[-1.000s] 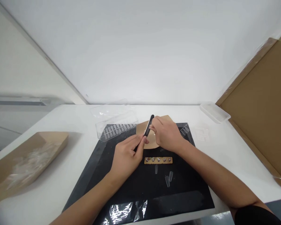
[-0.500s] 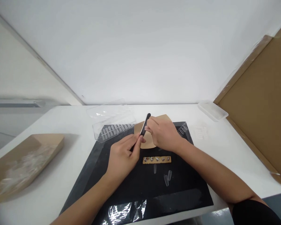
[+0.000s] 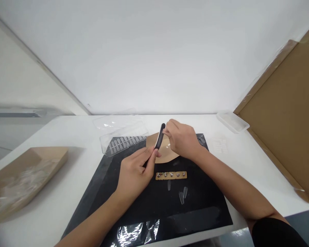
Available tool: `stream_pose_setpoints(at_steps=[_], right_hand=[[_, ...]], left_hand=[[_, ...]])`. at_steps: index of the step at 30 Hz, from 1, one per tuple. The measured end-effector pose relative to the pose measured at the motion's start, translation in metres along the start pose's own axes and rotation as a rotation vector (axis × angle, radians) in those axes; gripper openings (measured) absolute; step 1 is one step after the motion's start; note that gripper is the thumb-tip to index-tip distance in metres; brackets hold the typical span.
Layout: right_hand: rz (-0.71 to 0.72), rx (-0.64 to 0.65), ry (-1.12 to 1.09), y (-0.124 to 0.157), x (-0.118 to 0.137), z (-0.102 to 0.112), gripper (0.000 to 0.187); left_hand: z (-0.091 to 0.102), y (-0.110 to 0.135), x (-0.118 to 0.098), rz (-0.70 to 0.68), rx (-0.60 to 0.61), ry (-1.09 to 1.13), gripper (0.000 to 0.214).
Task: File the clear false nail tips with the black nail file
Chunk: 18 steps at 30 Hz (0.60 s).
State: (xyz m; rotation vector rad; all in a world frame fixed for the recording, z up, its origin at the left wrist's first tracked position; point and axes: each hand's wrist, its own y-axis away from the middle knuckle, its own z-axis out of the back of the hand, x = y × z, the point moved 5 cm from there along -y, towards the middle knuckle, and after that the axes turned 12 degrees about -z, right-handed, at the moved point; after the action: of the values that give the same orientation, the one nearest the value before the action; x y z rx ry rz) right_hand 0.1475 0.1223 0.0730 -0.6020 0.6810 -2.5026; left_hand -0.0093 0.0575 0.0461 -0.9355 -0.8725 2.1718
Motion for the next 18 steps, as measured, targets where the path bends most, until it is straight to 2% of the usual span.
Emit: stream_pose_setpoints(at_steps=[4,9,13,18], right_hand=[[0.093,0.073,0.039,0.002,0.007,-0.006,0.025],[0.135,-0.035,0.135,0.000,0.009,-0.004,0.031],[0.208,0.002,0.099,0.001,0.013,-0.005,0.027],[0.142,-0.087,0.131,0.000,0.009,-0.005,0.029]], left_hand=[[0.001,0.000,0.001,-0.001,0.007,-0.003,0.026],[0.001,0.000,0.004,-0.010,-0.004,-0.023,0.026],[0.000,-0.001,0.006,0.001,0.013,0.002,0.027],[0.002,-0.001,0.007,0.006,-0.013,-0.004,0.025]])
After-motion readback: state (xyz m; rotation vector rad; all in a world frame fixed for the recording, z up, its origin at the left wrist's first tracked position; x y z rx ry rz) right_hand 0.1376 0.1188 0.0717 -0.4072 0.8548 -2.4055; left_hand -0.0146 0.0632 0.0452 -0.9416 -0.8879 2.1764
